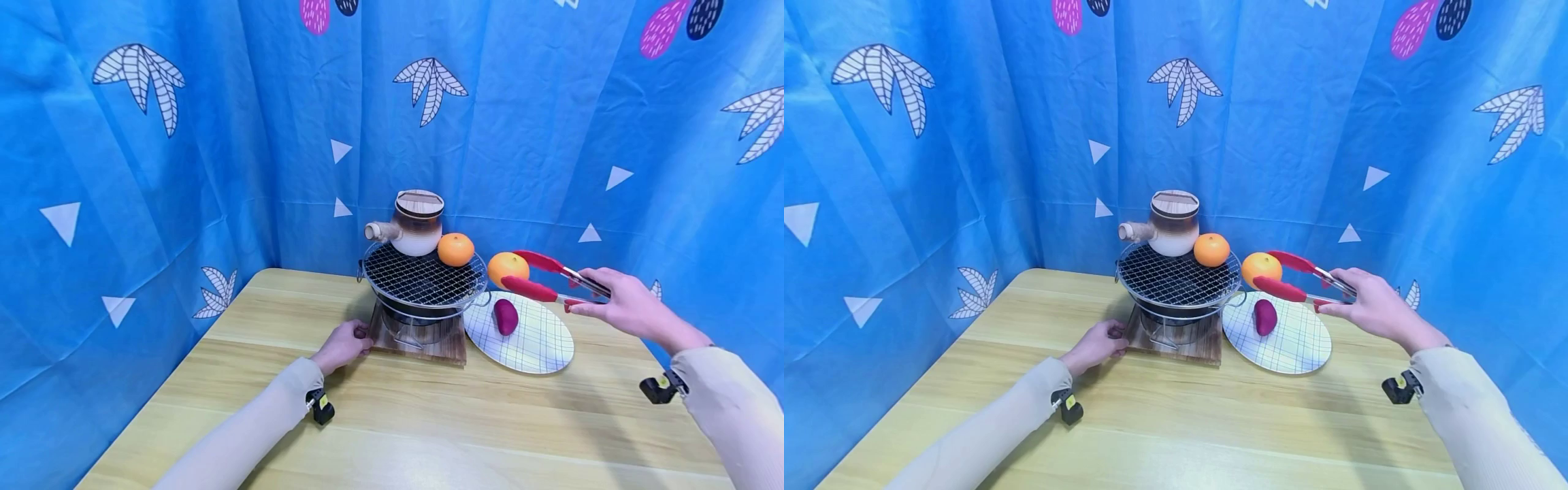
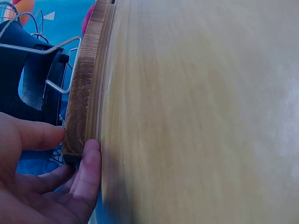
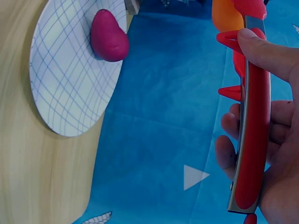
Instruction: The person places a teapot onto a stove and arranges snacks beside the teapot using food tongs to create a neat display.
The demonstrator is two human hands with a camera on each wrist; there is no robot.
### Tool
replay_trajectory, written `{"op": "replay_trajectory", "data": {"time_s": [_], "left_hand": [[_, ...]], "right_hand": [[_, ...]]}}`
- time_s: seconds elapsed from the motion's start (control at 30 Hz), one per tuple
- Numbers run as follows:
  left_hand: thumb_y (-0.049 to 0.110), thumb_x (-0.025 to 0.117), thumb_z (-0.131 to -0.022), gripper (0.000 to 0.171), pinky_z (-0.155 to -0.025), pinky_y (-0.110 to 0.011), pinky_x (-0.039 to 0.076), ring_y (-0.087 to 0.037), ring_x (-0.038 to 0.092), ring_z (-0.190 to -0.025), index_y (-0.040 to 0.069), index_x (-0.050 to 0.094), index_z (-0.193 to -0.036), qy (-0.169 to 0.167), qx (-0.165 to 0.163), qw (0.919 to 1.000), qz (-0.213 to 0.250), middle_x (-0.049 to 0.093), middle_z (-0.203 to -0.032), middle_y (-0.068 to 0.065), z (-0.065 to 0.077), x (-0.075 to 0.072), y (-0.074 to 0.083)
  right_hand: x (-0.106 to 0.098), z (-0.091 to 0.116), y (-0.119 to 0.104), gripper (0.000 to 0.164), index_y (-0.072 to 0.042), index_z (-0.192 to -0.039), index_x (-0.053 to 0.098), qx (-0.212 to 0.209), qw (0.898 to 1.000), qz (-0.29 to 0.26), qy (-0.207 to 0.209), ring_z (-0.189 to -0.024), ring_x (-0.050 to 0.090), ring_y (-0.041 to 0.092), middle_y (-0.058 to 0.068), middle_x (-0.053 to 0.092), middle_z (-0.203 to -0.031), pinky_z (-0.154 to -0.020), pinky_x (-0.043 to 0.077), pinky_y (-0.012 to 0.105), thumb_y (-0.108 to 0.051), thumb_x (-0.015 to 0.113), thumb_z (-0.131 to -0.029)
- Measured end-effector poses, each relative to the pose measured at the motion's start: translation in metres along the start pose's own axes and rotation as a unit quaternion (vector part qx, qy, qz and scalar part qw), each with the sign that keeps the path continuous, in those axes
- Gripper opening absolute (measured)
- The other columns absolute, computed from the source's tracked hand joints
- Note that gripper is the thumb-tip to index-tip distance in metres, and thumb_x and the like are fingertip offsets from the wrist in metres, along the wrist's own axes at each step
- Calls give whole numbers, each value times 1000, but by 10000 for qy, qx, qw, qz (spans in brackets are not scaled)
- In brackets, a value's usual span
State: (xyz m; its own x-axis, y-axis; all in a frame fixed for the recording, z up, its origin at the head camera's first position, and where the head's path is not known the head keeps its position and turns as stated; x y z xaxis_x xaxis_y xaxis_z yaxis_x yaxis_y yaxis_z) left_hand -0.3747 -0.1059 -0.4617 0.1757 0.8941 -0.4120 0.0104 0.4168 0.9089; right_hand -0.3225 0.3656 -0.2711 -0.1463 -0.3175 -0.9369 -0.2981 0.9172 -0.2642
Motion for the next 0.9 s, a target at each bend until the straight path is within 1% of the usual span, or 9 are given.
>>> {"op": "replay_trajectory", "data": {"time_s": [0.1,0.2,0.37,0.4,0.53,0.7,0.9], "left_hand": [[3,68,-90,40,-75,-34,61,-20,69,-80,-7,57,-127,-17,-14,10000,28,69,-105,-17,0,0,0],[3,67,-90,39,-75,-33,61,-20,70,-80,-7,57,-126,-19,11,10000,32,68,-106,-17,0,0,0],[2,65,-90,39,-73,-30,61,-19,69,-77,-9,55,-126,-39,98,9999,-25,68,-104,-17,-1,-1,1],[2,65,-90,39,-73,-29,60,-18,69,-78,-9,56,-126,-40,73,10000,-23,68,-104,-17,-1,-1,1],[4,67,-90,41,-75,-31,60,-19,69,-79,-7,57,-127,-19,-13,10000,-23,69,-104,-15,-1,0,0],[4,67,-90,40,-75,-32,60,-20,69,-79,-7,57,-127,-5,11,10000,-56,69,-103,-16,-1,0,-1],[4,68,-90,39,-75,-32,61,-19,69,-78,-7,58,-126,4,20,10000,-29,70,-103,-15,-1,0,0]], "right_hand": [[-3,-2,-4,77,-2,-139,53,-67,10000,-5,39,-94,55,31,17,64,-110,-60,48,30,-46,81,-83],[-6,-2,-8,76,-2,-139,53,-124,9999,29,63,-93,54,30,16,64,-109,-60,47,30,-46,80,-83],[-8,-3,-13,79,-1,-140,52,-168,9998,81,40,-97,55,32,18,64,-114,-61,48,29,-48,80,-83],[-9,-3,-14,79,-1,-140,52,-185,9998,76,36,-97,55,33,18,64,-114,-62,48,30,-48,80,-83],[-9,-5,-20,78,-2,-140,53,-285,9996,58,39,-98,56,32,17,65,-114,-62,49,30,-48,80,-83],[-8,-8,-28,79,0,-141,52,-391,9992,15,7,-101,57,34,19,64,-119,-64,50,31,-46,80,-83],[-4,-14,-38,77,-1,-142,52,-478,9988,-131,-44,-99,57,31,18,64,-119,-64,51,31,-44,81,-84]]}}
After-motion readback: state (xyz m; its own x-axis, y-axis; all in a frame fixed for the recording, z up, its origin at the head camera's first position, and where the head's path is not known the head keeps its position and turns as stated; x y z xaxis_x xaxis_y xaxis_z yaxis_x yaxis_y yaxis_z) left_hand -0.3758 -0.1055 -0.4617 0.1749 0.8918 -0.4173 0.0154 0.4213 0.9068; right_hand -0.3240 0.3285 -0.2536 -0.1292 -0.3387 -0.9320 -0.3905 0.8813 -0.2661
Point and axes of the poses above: each hand's wrist, its own z-axis away from the middle knuckle, its own x-axis out of the palm, y = z × x, the point moved 6 cm from there along -z, towards the middle knuckle
